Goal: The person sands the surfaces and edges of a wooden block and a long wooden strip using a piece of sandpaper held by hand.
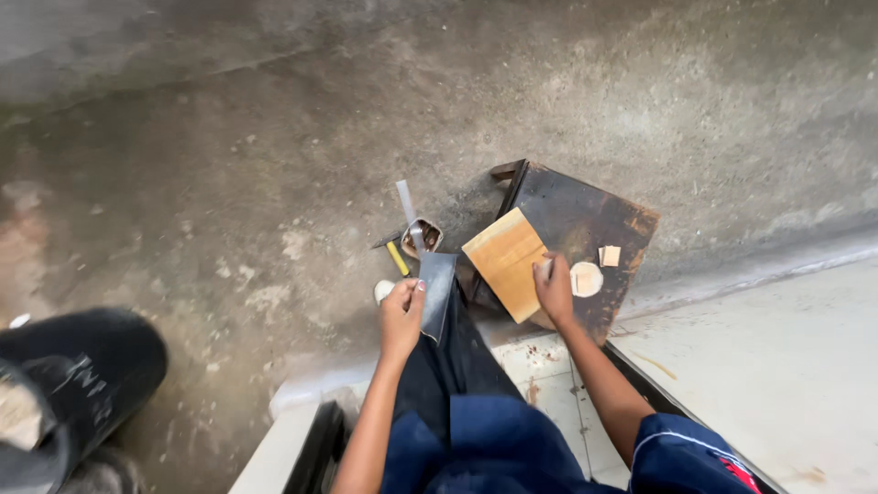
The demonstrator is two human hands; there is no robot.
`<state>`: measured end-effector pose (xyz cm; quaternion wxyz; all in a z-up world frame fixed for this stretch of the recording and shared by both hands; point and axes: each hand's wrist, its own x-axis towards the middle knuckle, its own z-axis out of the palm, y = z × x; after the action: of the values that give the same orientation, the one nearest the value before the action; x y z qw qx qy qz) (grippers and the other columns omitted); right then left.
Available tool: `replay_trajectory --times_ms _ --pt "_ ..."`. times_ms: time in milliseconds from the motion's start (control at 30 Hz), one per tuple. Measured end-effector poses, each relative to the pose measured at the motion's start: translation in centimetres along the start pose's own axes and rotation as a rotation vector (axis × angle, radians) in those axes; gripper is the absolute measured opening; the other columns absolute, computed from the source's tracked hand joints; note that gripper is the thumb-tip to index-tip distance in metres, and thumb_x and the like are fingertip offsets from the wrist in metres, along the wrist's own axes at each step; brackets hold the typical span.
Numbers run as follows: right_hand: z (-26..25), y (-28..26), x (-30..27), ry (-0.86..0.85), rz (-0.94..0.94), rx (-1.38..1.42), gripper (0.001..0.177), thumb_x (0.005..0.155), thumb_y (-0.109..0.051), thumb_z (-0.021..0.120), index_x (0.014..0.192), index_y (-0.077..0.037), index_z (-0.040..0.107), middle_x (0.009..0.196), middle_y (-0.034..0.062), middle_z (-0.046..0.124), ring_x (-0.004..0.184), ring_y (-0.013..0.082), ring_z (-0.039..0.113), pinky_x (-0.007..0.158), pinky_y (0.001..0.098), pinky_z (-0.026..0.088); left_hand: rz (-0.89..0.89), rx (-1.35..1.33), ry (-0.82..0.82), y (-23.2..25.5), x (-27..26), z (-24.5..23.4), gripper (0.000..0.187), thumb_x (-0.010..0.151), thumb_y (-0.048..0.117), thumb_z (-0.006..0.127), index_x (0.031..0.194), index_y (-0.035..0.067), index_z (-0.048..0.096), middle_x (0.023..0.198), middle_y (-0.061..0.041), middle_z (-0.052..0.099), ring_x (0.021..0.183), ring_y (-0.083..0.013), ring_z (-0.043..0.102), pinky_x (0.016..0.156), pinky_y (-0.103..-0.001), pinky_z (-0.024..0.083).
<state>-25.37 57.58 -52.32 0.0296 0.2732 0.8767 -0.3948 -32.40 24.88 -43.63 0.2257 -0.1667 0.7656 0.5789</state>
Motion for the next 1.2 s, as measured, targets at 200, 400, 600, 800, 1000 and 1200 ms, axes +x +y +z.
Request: replay_trajectory --times_ms 200,400,600,800,1000,1200 --pt "13.1 16.7 3.3 0.189 -0.517 -0.287 0.049 0.089 -0.02 0.078 0.132 -0.006 0.059 0.137 0.0197 0.057 0.135 0.0452 0.049 0.116 0.0535 0.041 0.003 0.102 -0.102 -9.8 12.4 6.8 0.021 0.099 0.023 0.063 0.107 0.007 0.074 0.081 -0.014 0.075 0.075 -0.0264 0.071 0.071 -0.043 0.056" --pt "15.2 20.5 3.5 0.168 -0.506 -0.126 0.072 0.076 -0.025 0.086 0.137 -0.008 0.052 0.146 0.0249 0.054 0.135 0.0513 0.049 0.112 0.0609 0.042 0.073 -0.011 -0.056 -19.1 20.9 11.4 0.025 0.106 0.021 0.059 0.109 0.002 0.075 0.067 -0.011 0.071 0.056 -0.0148 0.061 0.055 -0.031 0.05" --pt "15.6 20.7 3.3 0.204 -0.49 -0.1 0.075 0.068 -0.02 0.09 0.126 0.007 0.052 0.135 0.0309 0.059 0.129 0.0543 0.056 0.108 0.0609 0.047 0.261 -0.066 0.045 -23.7 23.4 11.8 0.022 0.105 0.02 0.059 0.105 0.005 0.075 0.059 -0.009 0.07 0.048 -0.0117 0.061 0.05 -0.027 0.051" --pt "15.6 22.4 1.6 0.173 -0.622 -0.111 0.067 0.085 -0.01 0.079 0.142 0.001 0.046 0.144 0.0262 0.057 0.138 0.04 0.057 0.121 0.0482 0.049 0.413 -0.087 0.192 -23.8 17.0 11.3 0.024 0.103 0.023 0.057 0.1 0.002 0.068 0.063 0.004 0.053 0.057 -0.003 0.044 0.053 -0.022 0.037" --pt "16.2 22.9 1.4 0.393 -0.63 -0.04 0.054 0.083 -0.018 0.087 0.129 -0.001 0.064 0.125 0.0179 0.069 0.121 0.0416 0.065 0.103 0.0518 0.052 0.645 -0.091 0.237 -25.7 12.2 12.1 0.016 0.1 0.016 0.065 0.105 0.003 0.074 0.061 -0.012 0.068 0.056 -0.0154 0.064 0.056 -0.034 0.053" --pt "16.3 24.8 1.6 0.51 -0.683 -0.072 0.054 0.081 -0.031 0.091 0.125 -0.008 0.07 0.116 0.0052 0.073 0.113 0.0299 0.066 0.103 0.0428 0.047 0.835 -0.187 0.248 -27.4 9.8 12.8 0.026 0.108 0.02 0.059 0.107 -0.002 0.071 0.057 -0.007 0.064 0.05 -0.0103 0.056 0.053 -0.027 0.048"
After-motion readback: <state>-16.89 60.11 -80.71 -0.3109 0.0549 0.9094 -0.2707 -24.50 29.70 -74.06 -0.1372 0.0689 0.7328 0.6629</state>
